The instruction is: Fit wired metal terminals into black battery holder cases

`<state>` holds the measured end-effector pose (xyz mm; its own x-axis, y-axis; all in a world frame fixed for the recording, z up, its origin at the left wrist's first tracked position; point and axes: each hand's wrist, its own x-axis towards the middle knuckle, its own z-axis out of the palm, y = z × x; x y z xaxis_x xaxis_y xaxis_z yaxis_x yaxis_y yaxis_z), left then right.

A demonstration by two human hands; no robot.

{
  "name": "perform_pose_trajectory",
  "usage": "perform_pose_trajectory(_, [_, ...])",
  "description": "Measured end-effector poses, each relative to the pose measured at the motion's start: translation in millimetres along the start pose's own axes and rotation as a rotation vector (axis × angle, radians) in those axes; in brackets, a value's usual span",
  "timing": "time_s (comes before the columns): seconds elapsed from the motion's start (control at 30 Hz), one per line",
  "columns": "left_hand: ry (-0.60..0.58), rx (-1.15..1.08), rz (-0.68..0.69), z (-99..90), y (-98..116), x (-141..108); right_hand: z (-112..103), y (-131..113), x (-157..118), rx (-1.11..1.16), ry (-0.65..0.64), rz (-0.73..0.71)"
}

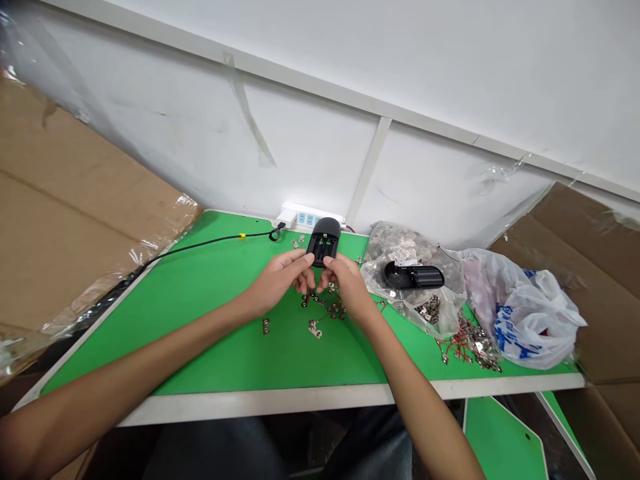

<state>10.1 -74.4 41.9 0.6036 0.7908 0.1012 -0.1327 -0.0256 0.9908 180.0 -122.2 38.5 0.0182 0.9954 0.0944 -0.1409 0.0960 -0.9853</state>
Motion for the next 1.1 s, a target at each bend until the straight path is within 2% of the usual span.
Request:
perform_pose_trajectory(0.33, [0.121, 0.247, 0.226, -2.2, 5.7, -9.4, 3.0, -9.7, -1.9, 0.135, 0.088, 0.027])
perform_pose_trajectory(0.47, [0.180, 0.366, 0.387, -5.5, 7.0, -10.6, 3.1, -10.5, -2.5, 0.140, 0.085, 0.014])
perform_pose_trajectory(0.6, [0.157, 0.542, 0.523, -9.7, 4.9, -10.5, 3.2, -10.7, -3.5, 0.136, 0.083, 0.007])
perform_pose_trajectory(0.87, [0.092, 0.775, 0.590, -16.2, -1.6, -9.3, 2.3, -4.0, -4.2, 0.088, 0.045, -0.027])
perform_pose_trajectory(1.1, [0.054, 0.950, 0.803, -26.1, -4.1, -5.0, 1.3, -1.9, -3.6, 0.069, 0.040, -0.047])
